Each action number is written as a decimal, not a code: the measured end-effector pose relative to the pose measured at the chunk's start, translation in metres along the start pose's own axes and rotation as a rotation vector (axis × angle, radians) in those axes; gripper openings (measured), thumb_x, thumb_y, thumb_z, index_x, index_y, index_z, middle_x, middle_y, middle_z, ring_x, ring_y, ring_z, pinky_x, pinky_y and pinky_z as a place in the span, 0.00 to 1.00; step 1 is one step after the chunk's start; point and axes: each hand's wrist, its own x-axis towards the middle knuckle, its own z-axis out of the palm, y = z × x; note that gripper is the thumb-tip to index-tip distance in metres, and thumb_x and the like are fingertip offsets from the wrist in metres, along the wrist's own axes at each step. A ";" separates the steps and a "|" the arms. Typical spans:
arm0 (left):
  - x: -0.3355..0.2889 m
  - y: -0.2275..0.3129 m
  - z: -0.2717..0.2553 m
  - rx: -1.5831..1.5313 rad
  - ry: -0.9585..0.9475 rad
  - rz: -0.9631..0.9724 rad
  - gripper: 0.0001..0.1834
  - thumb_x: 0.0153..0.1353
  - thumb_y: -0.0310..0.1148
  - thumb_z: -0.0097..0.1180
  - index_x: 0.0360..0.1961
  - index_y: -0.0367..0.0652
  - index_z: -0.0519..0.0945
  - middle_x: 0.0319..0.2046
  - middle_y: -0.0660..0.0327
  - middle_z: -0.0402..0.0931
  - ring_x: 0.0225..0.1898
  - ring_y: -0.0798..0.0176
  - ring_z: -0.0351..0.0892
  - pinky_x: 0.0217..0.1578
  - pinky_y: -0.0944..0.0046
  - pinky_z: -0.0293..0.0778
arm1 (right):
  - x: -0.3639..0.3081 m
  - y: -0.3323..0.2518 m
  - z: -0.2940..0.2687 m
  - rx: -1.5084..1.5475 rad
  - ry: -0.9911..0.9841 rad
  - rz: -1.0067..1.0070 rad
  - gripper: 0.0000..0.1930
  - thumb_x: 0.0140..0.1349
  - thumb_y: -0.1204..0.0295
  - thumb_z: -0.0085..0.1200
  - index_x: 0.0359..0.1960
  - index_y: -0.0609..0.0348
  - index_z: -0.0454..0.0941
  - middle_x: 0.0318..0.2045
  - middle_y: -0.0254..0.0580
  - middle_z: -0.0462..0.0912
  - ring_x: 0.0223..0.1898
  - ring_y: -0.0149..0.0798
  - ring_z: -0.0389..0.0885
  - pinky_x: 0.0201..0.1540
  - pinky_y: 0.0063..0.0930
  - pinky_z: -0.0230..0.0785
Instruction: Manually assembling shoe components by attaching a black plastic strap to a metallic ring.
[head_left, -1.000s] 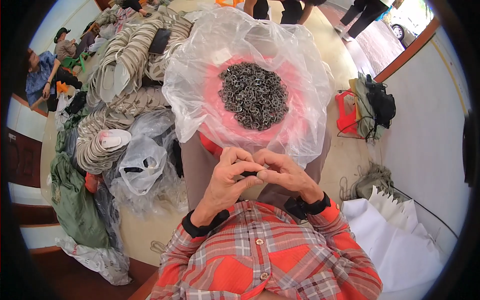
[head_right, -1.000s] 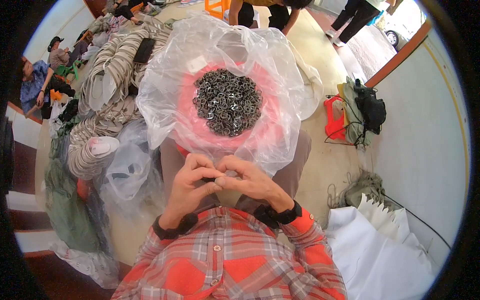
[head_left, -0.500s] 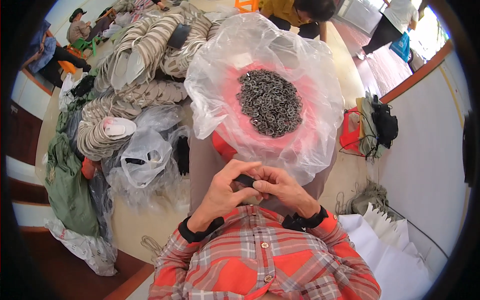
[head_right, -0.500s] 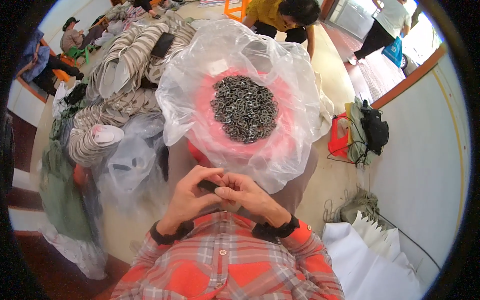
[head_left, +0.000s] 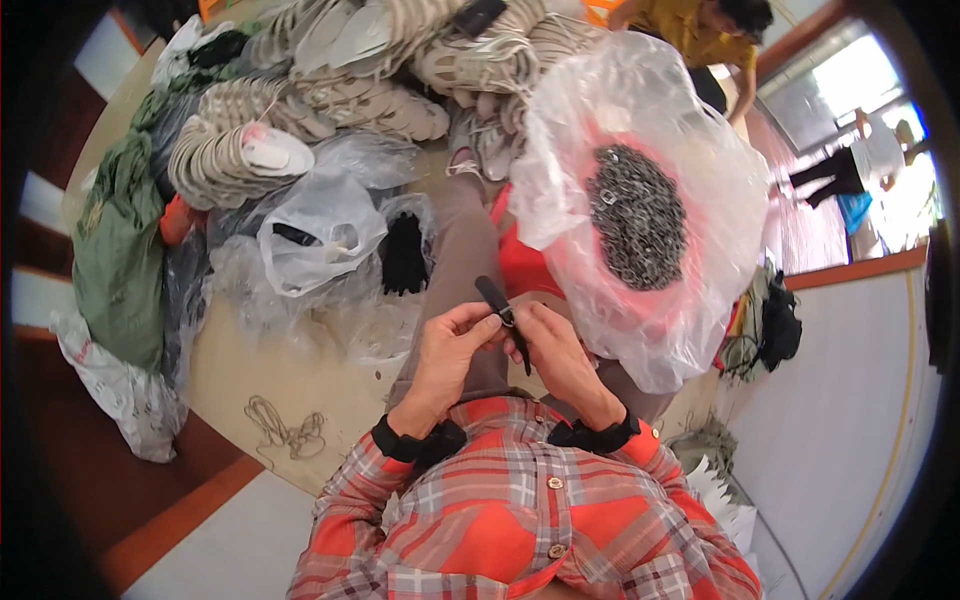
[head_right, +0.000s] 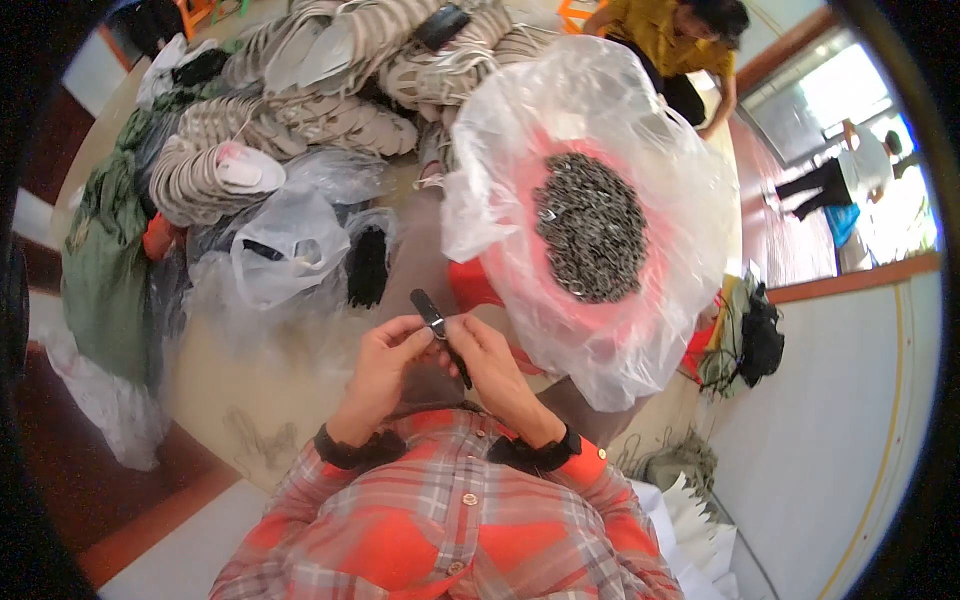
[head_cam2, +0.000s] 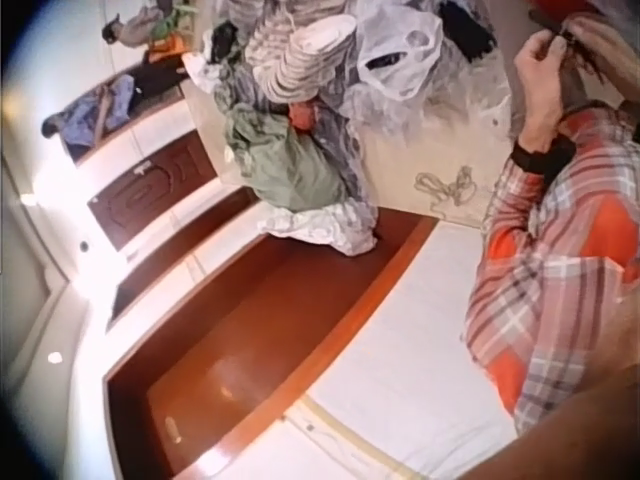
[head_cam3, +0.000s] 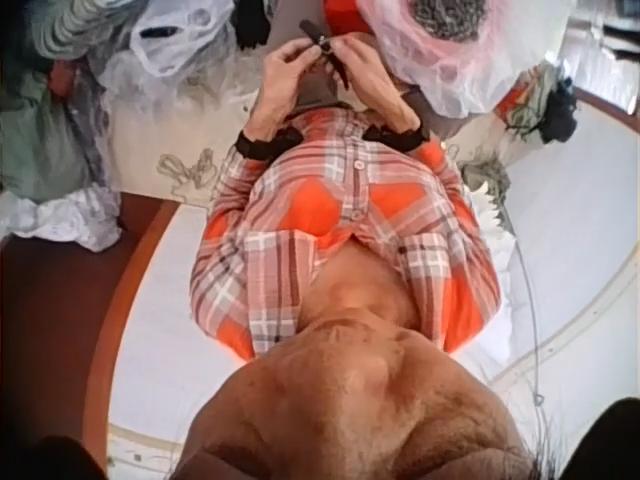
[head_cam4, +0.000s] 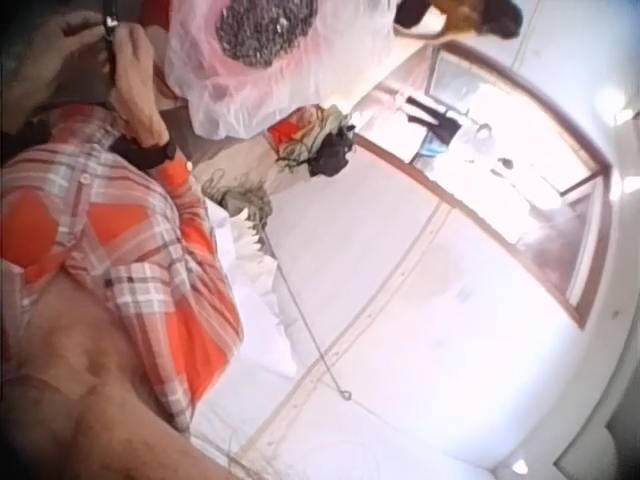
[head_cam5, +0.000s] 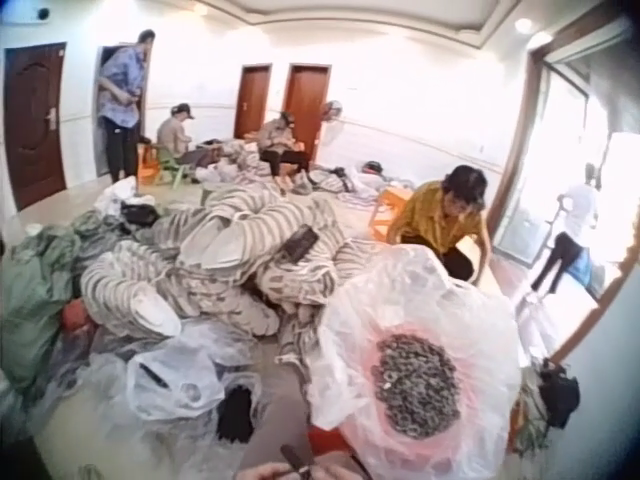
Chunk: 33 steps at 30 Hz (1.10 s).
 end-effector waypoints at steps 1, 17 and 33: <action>0.002 -0.001 -0.006 0.021 0.076 0.001 0.08 0.57 0.26 0.51 0.36 0.33 0.76 0.26 0.62 0.76 0.26 0.71 0.73 0.32 0.71 0.69 | 0.005 0.005 0.005 0.011 0.032 0.020 0.08 0.62 0.70 0.47 0.34 0.63 0.70 0.23 0.33 0.74 0.22 0.23 0.68 0.22 0.15 0.60; 0.228 -0.123 -0.244 1.076 0.606 0.059 0.12 0.49 0.30 0.56 0.33 0.34 0.75 0.26 0.50 0.77 0.31 0.50 0.78 0.32 0.54 0.72 | 0.035 0.021 -0.001 -0.179 -0.078 0.466 0.13 0.60 0.73 0.48 0.43 0.69 0.69 0.33 0.45 0.78 0.33 0.31 0.77 0.37 0.22 0.71; 0.125 -0.081 -0.253 0.793 1.077 0.426 0.07 0.56 0.30 0.49 0.31 0.37 0.75 0.30 0.47 0.71 0.36 0.47 0.70 0.38 0.55 0.66 | 0.055 0.040 -0.006 -0.185 -0.064 0.455 0.11 0.60 0.76 0.45 0.43 0.69 0.69 0.31 0.45 0.78 0.30 0.30 0.76 0.35 0.23 0.70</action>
